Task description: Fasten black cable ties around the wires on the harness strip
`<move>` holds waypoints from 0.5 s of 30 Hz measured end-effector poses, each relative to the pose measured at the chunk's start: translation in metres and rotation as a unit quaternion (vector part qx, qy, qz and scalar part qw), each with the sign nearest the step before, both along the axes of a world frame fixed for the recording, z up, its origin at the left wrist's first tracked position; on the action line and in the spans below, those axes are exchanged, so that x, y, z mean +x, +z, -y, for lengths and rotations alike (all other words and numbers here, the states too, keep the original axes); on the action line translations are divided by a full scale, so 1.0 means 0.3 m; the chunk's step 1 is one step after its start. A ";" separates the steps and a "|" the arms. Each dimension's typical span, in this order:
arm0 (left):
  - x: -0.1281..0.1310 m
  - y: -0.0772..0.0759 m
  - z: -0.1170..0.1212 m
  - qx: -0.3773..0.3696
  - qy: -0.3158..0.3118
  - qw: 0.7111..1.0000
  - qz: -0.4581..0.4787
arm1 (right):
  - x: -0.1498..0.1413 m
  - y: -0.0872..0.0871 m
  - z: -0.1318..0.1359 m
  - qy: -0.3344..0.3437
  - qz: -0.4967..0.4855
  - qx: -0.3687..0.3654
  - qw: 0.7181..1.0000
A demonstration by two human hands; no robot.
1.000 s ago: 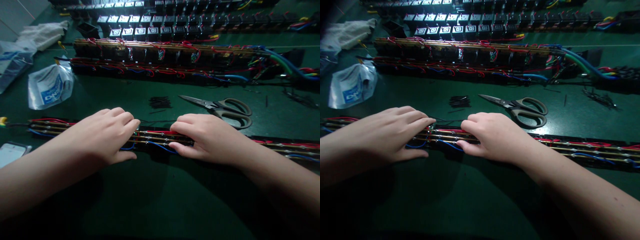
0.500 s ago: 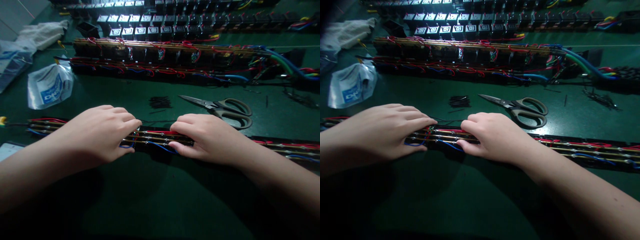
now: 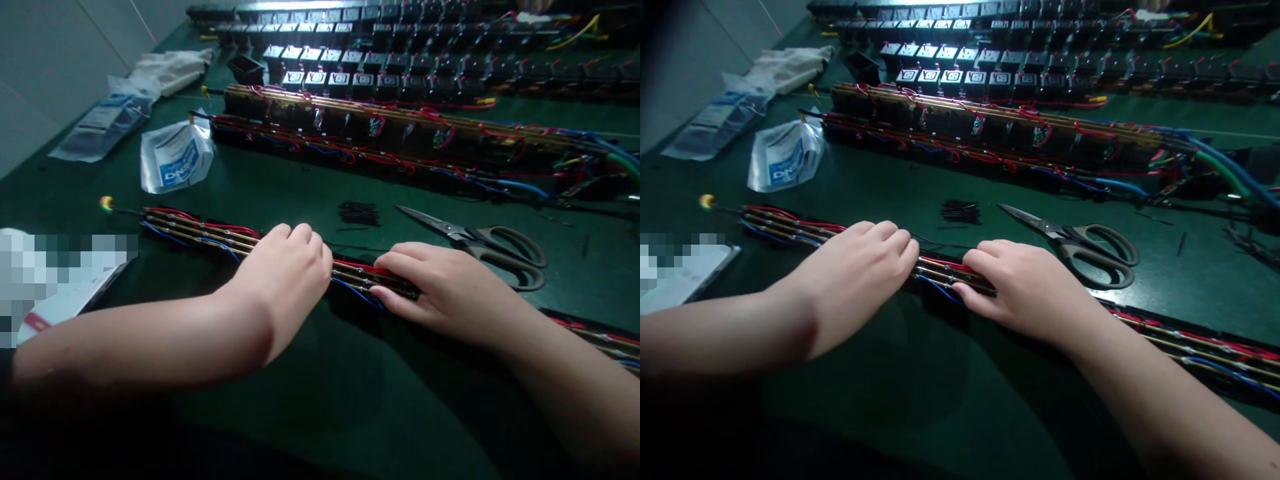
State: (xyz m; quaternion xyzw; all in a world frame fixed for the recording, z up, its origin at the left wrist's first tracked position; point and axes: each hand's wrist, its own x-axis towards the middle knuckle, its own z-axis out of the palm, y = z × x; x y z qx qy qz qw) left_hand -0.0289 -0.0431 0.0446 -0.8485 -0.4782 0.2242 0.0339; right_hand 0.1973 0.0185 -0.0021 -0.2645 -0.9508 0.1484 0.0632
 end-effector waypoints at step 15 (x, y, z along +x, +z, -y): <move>-0.097 -0.011 -0.047 -0.019 0.000 0.994 0.111 | -0.003 0.010 0.003 -0.001 -0.001 -0.005 1.000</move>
